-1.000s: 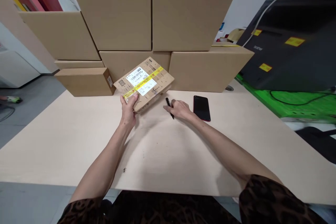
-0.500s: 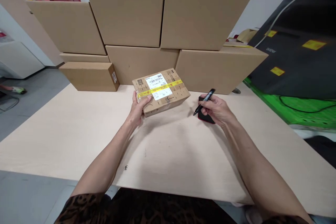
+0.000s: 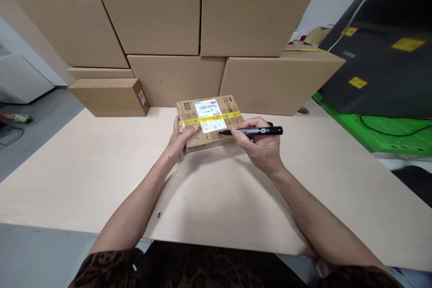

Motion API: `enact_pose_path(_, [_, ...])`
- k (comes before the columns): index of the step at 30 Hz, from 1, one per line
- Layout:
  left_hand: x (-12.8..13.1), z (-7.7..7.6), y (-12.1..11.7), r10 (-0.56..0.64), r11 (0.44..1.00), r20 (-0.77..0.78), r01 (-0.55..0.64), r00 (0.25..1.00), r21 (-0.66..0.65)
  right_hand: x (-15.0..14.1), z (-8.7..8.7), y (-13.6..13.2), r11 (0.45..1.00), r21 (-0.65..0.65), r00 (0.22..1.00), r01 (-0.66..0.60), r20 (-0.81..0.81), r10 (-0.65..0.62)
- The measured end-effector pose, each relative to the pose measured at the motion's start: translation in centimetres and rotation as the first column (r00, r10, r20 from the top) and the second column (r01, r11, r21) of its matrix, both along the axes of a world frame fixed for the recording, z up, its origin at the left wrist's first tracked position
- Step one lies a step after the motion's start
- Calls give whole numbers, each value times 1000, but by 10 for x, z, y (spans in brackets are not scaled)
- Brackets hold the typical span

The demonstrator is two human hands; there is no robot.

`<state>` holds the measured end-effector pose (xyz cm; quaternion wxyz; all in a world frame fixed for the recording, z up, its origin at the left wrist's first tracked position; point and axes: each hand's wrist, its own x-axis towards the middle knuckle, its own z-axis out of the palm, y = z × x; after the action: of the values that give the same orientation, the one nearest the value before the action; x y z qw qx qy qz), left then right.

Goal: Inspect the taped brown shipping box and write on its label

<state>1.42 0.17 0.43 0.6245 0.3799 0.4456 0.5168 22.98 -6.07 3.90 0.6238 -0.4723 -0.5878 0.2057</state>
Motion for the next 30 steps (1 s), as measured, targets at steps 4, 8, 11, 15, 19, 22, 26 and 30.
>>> enact_pose_path(4, [1,-2,1,-27,999,33,26,999,19,-6,-1,1,999,12,988,38,152,-39])
enact_pose_path(8, [2,-1,0,-41,999,39,40,998,13,-12,0,2,1000,1,981,-28,191,28])
enact_pose_path(11, [2,2,-2,-45,999,46,45,998,-8,-15,2,6,997,-46,982,-68,174,75])
enact_pose_path(15, [3,4,-3,-53,998,55,54,997,-16,-12,9,7,996,-24,983,-82,162,85])
enact_pose_path(19, [3,2,-2,-44,999,57,44,997,14,-7,18,4,998,41,991,-51,122,46])
enact_pose_path(22, [2,0,-1,-38,999,48,37,998,22,-8,20,4,997,51,991,-56,127,49])
enact_pose_path(26, [2,-2,0,-24,999,46,23,999,26,-2,13,3,997,71,985,3,173,-16])
enact_pose_path(30, [-1,-2,4,34,999,54,-34,998,-12,22,-9,-5,980,144,940,139,291,-177])
